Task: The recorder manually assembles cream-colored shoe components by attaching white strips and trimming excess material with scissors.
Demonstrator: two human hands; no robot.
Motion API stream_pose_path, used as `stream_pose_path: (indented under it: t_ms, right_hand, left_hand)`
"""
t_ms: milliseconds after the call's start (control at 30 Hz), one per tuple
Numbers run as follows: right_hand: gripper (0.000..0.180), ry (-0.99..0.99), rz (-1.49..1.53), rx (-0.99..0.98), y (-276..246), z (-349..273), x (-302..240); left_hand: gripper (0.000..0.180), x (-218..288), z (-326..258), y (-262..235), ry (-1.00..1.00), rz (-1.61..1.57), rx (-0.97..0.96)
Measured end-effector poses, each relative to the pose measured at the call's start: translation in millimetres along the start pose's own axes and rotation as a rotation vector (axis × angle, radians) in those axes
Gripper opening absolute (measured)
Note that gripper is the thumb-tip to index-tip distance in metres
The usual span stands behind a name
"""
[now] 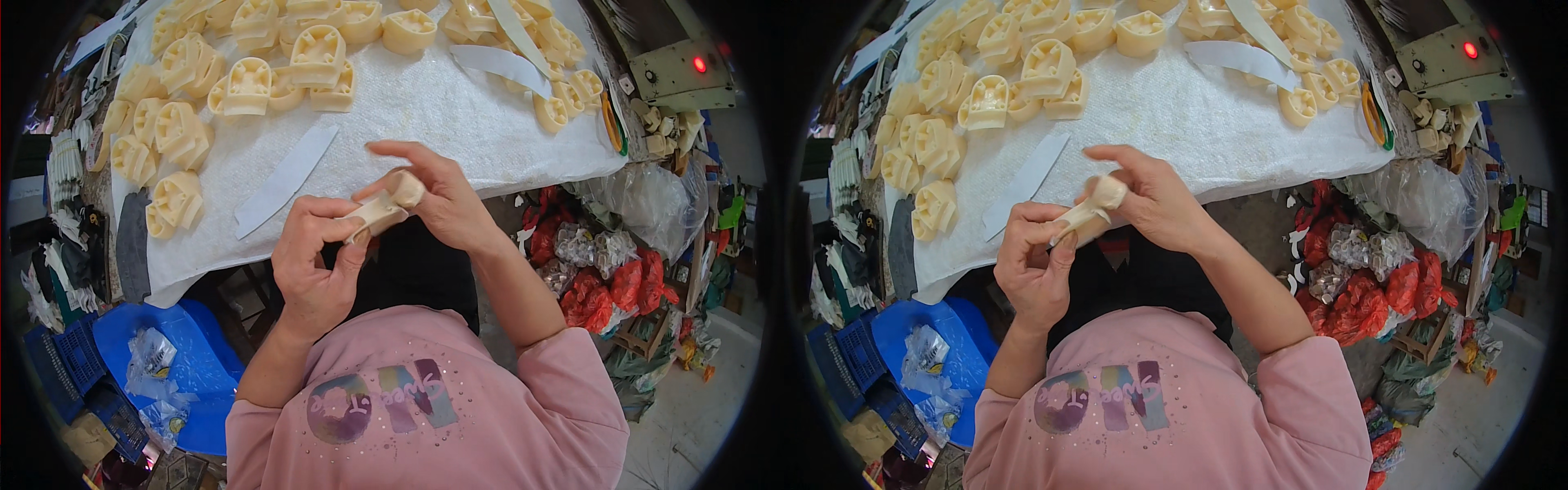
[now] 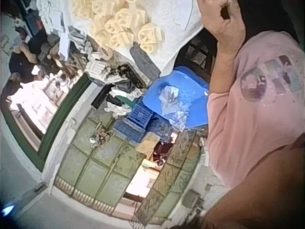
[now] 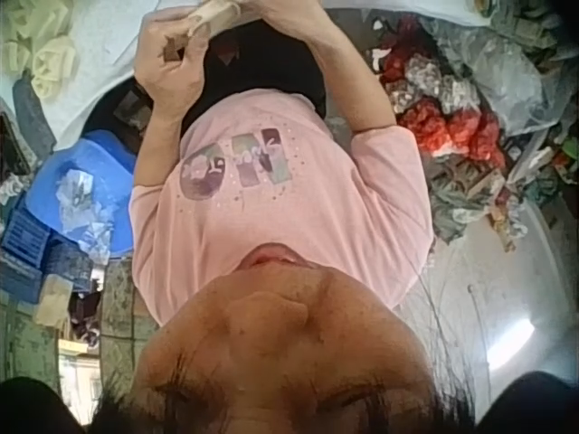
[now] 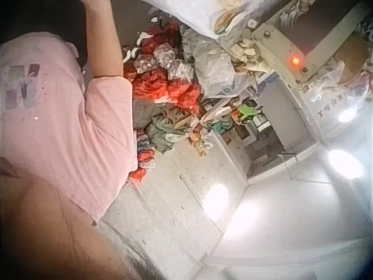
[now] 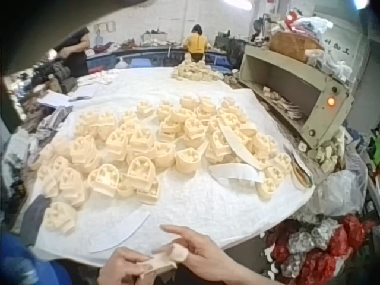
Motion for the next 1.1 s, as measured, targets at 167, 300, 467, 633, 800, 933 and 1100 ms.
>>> stream_pose_path:
  t_ms: [167,300,467,633,800,933,1100]
  right_hand:
    - [0.033,-0.332,-0.178,0.088,-0.5,-6.6,-10.3]
    - [0.018,-0.356,-0.394,0.044,6.5,-7.1,-11.2]
    - [0.015,-0.36,-0.468,0.159,9.1,-8.1,-18.1]
    - [0.011,-0.38,-0.567,0.123,6.0,-8.5,-25.7]
    - [0.006,-0.528,-0.881,0.299,19.2,-15.2,-35.1]
    - [0.024,-0.368,-0.344,0.064,5.4,-16.0,-20.2]
    - [0.057,-0.173,-0.103,0.115,-12.3,-14.3,-17.1]
  left_hand:
    - [0.009,0.2,4.3,-0.2,-0.137,-0.269,0.193]
    - [0.014,-1.5,6.3,2.5,-0.322,-0.426,0.135]
    - [0.013,-3.5,9.0,3.6,-0.323,-0.488,0.144]
    - [0.013,0.1,9.9,7.2,-0.312,-0.45,0.103]
    - [0.021,5.0,8.0,12.9,-0.28,-0.308,0.102]
    - [0.019,1.5,9.7,4.4,-0.093,-0.039,0.029]
    - [0.008,11.3,9.7,0.0,0.091,0.241,-0.002]
Point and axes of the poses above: each hand's wrist, its own z-axis towards the middle knuckle, its own y-axis out of the palm, x = y × z, the point moved 4 cm from there along z, towards the middle knuckle, and after that the axes turned 9 degrees about -x, right-handed, at the moved point
